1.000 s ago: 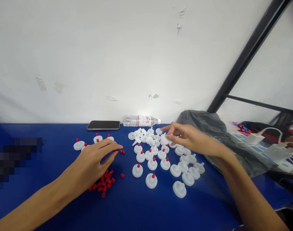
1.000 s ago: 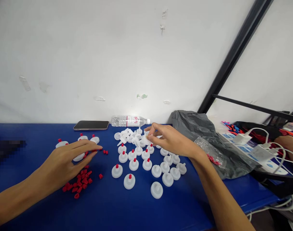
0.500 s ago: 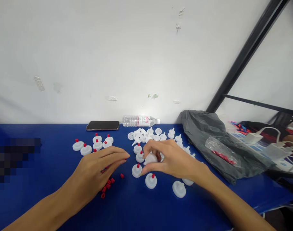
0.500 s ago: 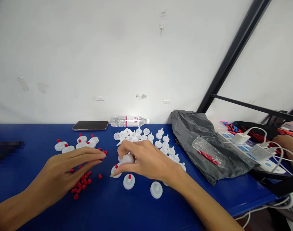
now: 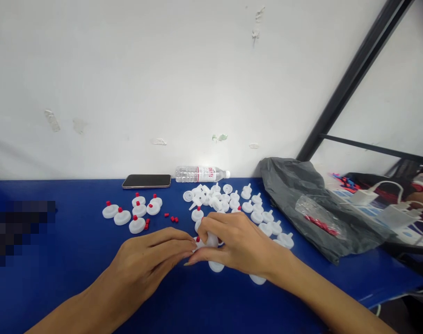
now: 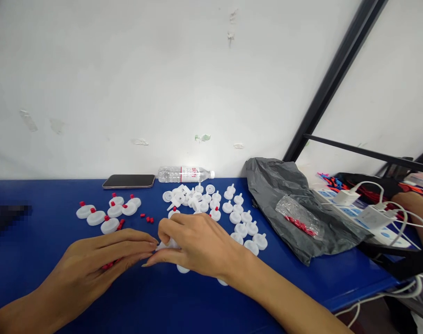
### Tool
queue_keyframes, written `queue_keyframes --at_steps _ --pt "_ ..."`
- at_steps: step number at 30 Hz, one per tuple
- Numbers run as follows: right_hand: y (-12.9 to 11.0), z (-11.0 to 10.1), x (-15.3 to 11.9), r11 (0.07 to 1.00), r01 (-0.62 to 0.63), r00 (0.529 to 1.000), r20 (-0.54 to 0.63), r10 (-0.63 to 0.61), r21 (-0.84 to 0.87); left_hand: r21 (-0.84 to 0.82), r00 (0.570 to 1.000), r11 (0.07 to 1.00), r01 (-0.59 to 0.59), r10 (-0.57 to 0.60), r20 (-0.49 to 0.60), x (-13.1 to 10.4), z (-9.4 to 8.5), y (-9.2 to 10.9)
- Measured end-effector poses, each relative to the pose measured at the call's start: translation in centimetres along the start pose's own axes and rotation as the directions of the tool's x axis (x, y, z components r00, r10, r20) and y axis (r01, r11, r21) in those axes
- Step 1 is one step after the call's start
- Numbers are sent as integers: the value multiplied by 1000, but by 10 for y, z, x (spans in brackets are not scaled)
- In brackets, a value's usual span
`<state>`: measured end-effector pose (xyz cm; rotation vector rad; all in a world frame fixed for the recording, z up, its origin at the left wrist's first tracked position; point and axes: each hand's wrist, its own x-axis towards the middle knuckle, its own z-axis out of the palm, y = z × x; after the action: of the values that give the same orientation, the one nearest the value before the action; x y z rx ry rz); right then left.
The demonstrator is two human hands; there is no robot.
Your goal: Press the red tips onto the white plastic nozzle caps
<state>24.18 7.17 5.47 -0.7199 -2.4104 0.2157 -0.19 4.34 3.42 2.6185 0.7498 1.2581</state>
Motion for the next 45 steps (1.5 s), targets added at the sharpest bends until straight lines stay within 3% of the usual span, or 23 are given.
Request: queue_keyframes --at_steps 5,11,16,20,24,27,29,32,35,37,40,45 --pt "-2 1 -1 997 -11 1000 2 11 82 7 998 998 -69 69 -2 7 -6 5" --pt "-5 3 0 988 -47 999 16 45 146 20 1000 1000 -19 19 25 4 -4 6" --pt "-5 -8 1 971 -106 992 89 89 214 125 994 992 14 -1 -106 9 -7 9" --pt "-5 -11 0 988 -81 994 82 71 128 200 982 979 38 0 -187 11 -10 9" --pt "-5 -10 -1 1000 -27 995 96 27 0 272 986 962 23 23 -165 1 -7 3" --pt "-5 -11 0 1000 -1 996 91 1 -4 254 992 967 10 23 -126 -3 -6 0" --pt "-5 -12 1 1000 5 997 71 -7 28 195 991 980 49 -24 -133 0 -8 2" --pt "-3 -12 1 994 32 999 6 -33 105 -15 951 965 263 -262 -165 11 -14 9" --pt "-1 -10 3 981 131 989 -90 -119 143 -310 859 831 462 -507 -77 19 -18 12" --pt "-1 -8 3 972 203 969 -168 -182 120 -458 817 726 513 -576 2 20 -18 10" --pt "-5 -7 3 964 259 937 -254 -238 53 -584 791 596 551 -595 140 17 -17 7" --pt "-13 -4 2 959 284 927 -252 -276 -5 -629 751 441 640 -532 391 18 -18 15"
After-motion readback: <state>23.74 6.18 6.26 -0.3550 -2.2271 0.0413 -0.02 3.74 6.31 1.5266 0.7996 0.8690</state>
